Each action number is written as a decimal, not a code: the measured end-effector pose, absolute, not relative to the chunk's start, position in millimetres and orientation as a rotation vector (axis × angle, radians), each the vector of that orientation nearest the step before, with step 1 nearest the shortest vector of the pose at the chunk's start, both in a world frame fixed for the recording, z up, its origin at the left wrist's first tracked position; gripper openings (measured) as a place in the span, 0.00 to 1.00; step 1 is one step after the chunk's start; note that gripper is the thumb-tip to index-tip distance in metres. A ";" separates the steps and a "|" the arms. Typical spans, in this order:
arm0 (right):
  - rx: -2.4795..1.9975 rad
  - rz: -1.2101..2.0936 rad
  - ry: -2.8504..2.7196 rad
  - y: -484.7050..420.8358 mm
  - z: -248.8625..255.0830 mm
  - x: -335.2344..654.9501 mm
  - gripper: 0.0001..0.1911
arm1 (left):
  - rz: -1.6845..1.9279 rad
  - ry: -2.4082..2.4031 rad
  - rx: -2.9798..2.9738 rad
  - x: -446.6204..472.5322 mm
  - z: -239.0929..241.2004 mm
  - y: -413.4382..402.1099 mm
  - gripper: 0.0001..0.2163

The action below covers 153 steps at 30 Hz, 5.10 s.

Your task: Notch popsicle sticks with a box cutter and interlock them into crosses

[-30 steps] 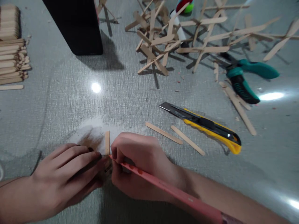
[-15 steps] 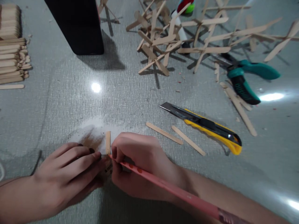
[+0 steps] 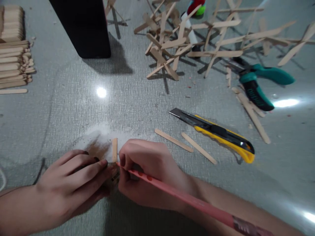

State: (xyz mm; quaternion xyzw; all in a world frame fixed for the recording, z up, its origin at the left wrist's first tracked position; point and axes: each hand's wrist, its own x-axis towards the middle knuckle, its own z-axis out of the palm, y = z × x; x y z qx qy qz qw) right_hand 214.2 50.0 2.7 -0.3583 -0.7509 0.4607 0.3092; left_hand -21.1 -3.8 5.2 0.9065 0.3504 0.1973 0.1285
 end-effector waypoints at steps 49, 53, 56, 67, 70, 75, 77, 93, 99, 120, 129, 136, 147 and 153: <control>-0.859 0.682 -2.393 52.9 -0.5 222.4 0.13 | 0.577 1.011 2.677 -20.5 10.7 3.7 0.10; -0.860 0.648 -2.422 52.6 -1.5 222.0 0.14 | 0.612 1.018 2.678 -22.4 8.7 2.7 0.10; -0.848 0.649 -2.426 53.4 -1.1 222.8 0.16 | 0.629 1.016 2.654 -25.5 4.5 1.2 0.09; -0.848 0.766 -2.379 54.6 -0.4 221.2 0.18 | 0.641 1.020 2.634 -32.1 -2.4 1.7 0.11; -0.849 0.771 -2.367 55.0 -0.7 222.4 0.18 | 0.645 1.001 2.603 -33.2 -2.8 2.5 0.12; -0.847 0.776 -2.386 55.0 0.1 223.5 0.14 | 0.626 0.999 2.591 -35.7 -2.1 2.6 0.12; -0.852 0.773 -2.388 55.0 0.5 222.7 0.15 | 0.605 0.987 2.591 -37.3 -2.0 2.3 0.13; -0.859 0.798 -2.362 55.0 0.3 222.9 0.16 | 0.594 1.003 2.583 -36.7 -1.1 3.5 0.12; -0.840 0.801 -2.371 54.7 -1.4 224.2 0.14 | 0.596 0.994 2.597 -36.7 0.1 5.8 0.12; -0.933 1.191 -1.983 44.8 2.7 218.9 0.13 | 0.583 0.992 2.549 -38.3 -3.1 1.9 0.14; -0.962 1.137 -1.986 45.7 0.7 215.6 0.14 | 0.581 0.974 2.548 -38.5 -1.4 3.3 0.14; -0.972 1.119 -2.005 47.1 2.1 214.0 0.14 | 0.567 0.998 2.570 -38.1 -2.6 3.5 0.13; -0.964 1.152 -1.959 47.3 1.5 214.7 0.15 | 0.570 0.986 2.583 -37.4 -2.1 4.8 0.13; -0.956 1.158 -1.948 47.1 -0.6 216.5 0.15 | 0.553 0.978 2.566 -39.1 -0.9 4.5 0.14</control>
